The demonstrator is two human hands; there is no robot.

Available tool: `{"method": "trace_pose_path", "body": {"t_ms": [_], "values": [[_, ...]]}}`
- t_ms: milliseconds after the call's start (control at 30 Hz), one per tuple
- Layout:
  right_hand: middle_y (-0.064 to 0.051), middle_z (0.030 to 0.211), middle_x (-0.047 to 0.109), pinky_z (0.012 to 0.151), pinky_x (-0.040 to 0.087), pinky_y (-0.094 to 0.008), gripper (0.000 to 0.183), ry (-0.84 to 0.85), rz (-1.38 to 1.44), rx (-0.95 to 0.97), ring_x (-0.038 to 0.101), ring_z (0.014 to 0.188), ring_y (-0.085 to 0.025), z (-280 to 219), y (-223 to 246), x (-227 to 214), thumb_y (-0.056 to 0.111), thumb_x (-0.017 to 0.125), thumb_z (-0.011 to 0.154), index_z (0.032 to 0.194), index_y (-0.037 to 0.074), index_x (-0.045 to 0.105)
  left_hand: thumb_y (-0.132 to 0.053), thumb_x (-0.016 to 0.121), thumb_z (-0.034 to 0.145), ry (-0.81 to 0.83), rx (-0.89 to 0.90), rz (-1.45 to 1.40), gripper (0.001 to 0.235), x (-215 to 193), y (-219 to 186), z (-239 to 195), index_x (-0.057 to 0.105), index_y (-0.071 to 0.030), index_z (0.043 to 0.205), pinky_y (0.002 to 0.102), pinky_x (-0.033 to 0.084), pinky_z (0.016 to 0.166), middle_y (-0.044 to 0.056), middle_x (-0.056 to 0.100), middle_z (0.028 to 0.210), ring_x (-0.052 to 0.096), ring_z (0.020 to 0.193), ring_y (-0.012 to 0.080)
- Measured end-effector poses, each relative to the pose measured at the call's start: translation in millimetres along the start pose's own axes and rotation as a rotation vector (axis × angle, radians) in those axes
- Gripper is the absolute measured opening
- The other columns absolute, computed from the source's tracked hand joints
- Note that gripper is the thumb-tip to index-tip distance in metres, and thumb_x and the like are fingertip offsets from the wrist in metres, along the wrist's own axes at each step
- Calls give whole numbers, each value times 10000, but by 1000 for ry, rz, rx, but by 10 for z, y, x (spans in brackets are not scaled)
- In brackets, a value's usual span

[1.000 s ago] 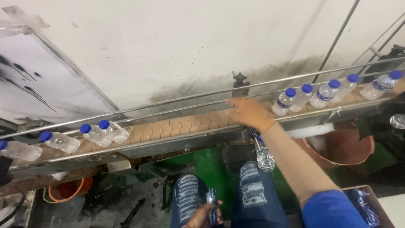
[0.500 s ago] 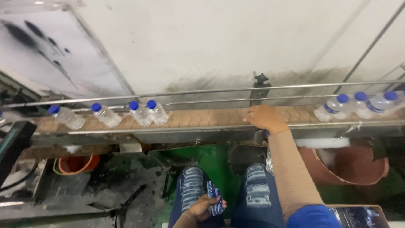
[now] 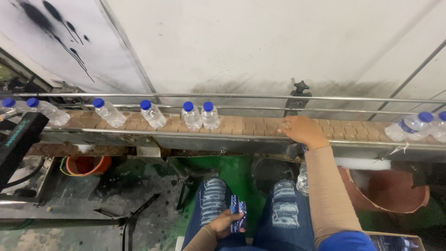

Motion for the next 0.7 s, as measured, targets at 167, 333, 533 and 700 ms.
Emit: {"method": "trace_pose_path", "body": {"t_ms": [167, 333, 533, 700], "values": [[-58, 804, 688, 729, 495, -387, 349, -30, 3, -24, 633, 833, -246, 132, -92, 103, 346, 478, 871, 1189, 227, 559, -12, 535, 897, 15, 66, 51, 238, -20, 34, 101, 431, 30, 1107, 358, 551, 735, 249, 657, 978, 665, 880, 302], [-122, 1135, 609, 771, 517, -441, 414, -78, -13, -49, 585, 1020, -324, 34, -22, 143, 320, 473, 866, 1257, 191, 504, -54, 602, 866, -17, 257, 44, 199, 32, -90, 12, 475, 32, 993, 316, 561, 603, 200, 613, 795, 628, 674, 258], [-27, 1269, 550, 1022, 355, -421, 361, -161, 538, -149, 477, 1206, -218, -819, 673, 462, 225, 557, 834, 1195, 234, 574, -100, 637, 808, -301, 467, -26, 356, 475, -478, -338, 482, 51, 1091, 372, 547, 722, 197, 579, 833, 592, 722, 275], [-119, 819, 644, 415, 545, -204, 249, 49, 1300, -340, 602, 491, -145, -740, 803, 1644, 186, 764, 693, 836, -14, 721, -9, 653, 754, -343, 1006, 13, 199, 883, -711, -572, 658, 73, 936, 403, 520, 790, 199, 698, 898, 657, 845, 303]]}}
Point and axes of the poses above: each hand's wrist, its own z-axis towards the middle knuckle, its own x-axis out of the palm, y = z × x, the point moved 4 cm from there along z, towards the middle knuckle
